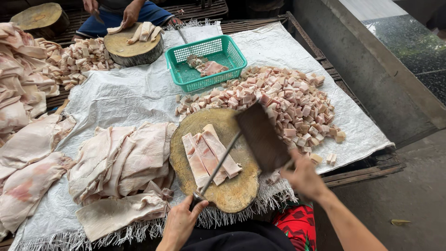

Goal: The person chops large sheets of pork skin into strips and then into small cubes using a large cleaver on a wooden chopping block.

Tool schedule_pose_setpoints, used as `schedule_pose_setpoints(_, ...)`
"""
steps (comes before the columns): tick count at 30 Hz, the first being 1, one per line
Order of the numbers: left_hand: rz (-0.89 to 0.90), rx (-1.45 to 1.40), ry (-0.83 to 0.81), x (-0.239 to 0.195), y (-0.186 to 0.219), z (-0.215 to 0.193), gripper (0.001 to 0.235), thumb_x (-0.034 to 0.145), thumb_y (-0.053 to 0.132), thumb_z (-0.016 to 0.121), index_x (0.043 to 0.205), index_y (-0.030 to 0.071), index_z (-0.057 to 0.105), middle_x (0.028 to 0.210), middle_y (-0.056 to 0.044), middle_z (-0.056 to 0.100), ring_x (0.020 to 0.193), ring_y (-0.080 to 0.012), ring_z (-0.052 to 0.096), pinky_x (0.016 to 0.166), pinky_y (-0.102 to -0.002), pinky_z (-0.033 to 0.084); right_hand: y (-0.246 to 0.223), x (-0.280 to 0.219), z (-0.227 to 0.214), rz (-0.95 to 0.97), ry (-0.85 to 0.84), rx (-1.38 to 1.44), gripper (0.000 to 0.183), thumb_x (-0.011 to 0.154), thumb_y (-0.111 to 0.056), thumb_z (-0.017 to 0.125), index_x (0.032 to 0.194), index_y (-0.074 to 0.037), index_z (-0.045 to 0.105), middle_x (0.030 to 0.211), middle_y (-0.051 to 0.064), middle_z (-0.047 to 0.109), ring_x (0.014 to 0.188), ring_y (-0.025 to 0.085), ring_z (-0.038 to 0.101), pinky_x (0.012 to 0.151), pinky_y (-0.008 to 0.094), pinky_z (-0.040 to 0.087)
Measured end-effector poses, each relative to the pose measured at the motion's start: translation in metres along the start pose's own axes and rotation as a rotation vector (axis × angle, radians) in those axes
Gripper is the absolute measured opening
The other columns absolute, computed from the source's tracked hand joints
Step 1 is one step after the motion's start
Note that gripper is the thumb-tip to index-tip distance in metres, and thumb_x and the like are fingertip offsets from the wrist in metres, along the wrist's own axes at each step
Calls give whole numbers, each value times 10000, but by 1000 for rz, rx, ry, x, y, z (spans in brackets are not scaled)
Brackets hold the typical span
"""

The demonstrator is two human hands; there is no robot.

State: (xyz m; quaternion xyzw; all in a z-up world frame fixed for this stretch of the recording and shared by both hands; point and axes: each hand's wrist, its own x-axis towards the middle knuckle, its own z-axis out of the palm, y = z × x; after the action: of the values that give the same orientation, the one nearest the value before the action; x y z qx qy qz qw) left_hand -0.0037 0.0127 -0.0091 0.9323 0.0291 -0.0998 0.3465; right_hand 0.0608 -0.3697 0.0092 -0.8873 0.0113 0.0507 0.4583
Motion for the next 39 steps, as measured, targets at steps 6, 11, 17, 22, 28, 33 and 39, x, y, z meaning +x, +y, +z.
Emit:
schedule_pose_setpoints(6,61,-28,-103,-18,0,21,635,875,674,603,929,49,701,646,-60,660,591,-206,657,594,-408,531,-41,54,-28,83,330,323,580,888,-82,669,1300,146,330,703,138,619,457,242,607,376,359,574)
schedule_pose_setpoints(11,-177,-126,-99,1,-12,18,614,877,650,560,1059,89,732,571,-82,623,512,-186,590,518,-397,476,5,-12,43,80,-216,89,625,824,-70,672,1363,38,374,647,92,673,449,174,628,405,325,529)
schedule_pose_setpoints(17,-357,-168,189,-11,-64,13,676,868,671,562,1100,55,718,541,-127,643,516,-253,652,560,-427,521,20,-34,56,159,-297,28,619,778,-63,683,1357,-48,465,533,104,649,420,189,629,421,349,529)
schedule_pose_setpoints(22,-553,-73,267,-66,-125,24,660,896,653,553,1152,64,703,573,-211,644,583,-377,675,639,-495,526,28,-10,69,349,-40,141,450,796,-6,638,1215,13,475,558,135,629,426,224,612,407,384,520)
schedule_pose_setpoints(28,-688,32,200,-126,-190,66,672,853,716,571,1137,127,728,824,-217,741,876,-422,721,783,-504,559,68,29,100,354,-43,490,393,793,48,664,1134,9,471,713,97,591,495,188,568,418,383,505)
schedule_pose_setpoints(33,-803,-40,101,-136,-194,88,679,859,719,537,1192,150,701,865,-224,781,923,-407,754,842,-492,568,87,32,107,401,-102,848,420,817,12,684,1189,-68,508,848,76,601,607,137,582,506,328,523)
schedule_pose_setpoints(39,-680,10,125,-101,-189,88,615,941,649,512,1156,106,705,961,-232,765,980,-434,725,858,-513,563,93,-29,115,612,-301,1331,370,897,-184,630,1244,-78,558,856,67,595,632,117,583,570,273,534)
